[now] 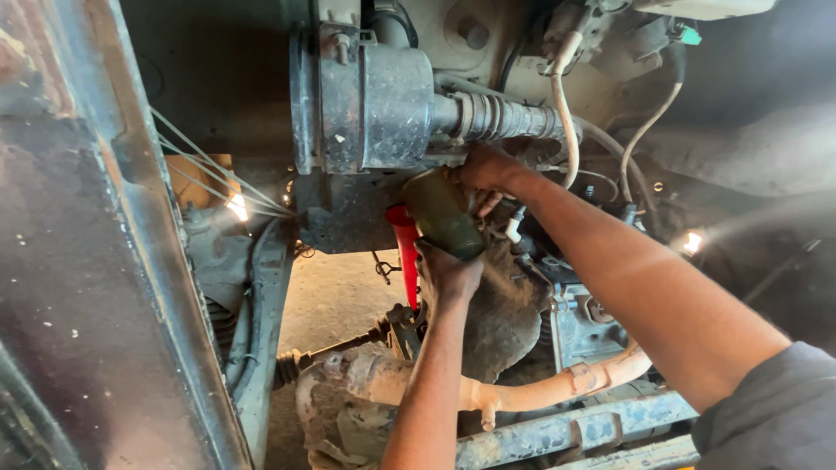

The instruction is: The person pours oil from a container into a cup and then pours the oil from the cup into the engine of a vehicle.

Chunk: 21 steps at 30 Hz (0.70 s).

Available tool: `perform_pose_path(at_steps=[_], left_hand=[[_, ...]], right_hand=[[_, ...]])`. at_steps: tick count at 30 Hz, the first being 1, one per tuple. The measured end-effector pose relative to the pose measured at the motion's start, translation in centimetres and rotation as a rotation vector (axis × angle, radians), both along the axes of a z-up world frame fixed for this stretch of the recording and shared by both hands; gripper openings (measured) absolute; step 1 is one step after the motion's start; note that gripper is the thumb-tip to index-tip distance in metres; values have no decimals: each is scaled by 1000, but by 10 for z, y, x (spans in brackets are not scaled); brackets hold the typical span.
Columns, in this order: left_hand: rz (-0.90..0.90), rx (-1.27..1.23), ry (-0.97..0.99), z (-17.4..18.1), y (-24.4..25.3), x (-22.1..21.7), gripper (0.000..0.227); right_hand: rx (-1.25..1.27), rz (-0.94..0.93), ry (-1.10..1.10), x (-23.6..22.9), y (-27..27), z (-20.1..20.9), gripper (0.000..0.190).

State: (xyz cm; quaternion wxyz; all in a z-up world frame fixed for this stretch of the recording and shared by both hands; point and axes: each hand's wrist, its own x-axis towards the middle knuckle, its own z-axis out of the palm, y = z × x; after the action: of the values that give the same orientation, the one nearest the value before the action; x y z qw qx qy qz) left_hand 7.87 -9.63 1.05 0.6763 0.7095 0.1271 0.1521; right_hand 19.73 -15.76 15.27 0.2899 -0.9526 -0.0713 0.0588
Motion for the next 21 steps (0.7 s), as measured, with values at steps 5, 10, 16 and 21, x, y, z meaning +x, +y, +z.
perform_pose_path(at_steps=[5, 10, 16, 21], left_hand=[[20, 19, -4, -4, 0, 4, 86], [50, 80, 10, 3, 1, -4, 86], [22, 42, 23, 16, 9, -21, 81], [51, 36, -21, 16, 8, -21, 78]], right_hand=[[25, -9, -13, -2, 1, -1, 43], [32, -6, -1, 5, -2, 1, 47], [34, -21, 19, 5, 4, 0, 46], [74, 9, 35, 2, 2, 5, 47]])
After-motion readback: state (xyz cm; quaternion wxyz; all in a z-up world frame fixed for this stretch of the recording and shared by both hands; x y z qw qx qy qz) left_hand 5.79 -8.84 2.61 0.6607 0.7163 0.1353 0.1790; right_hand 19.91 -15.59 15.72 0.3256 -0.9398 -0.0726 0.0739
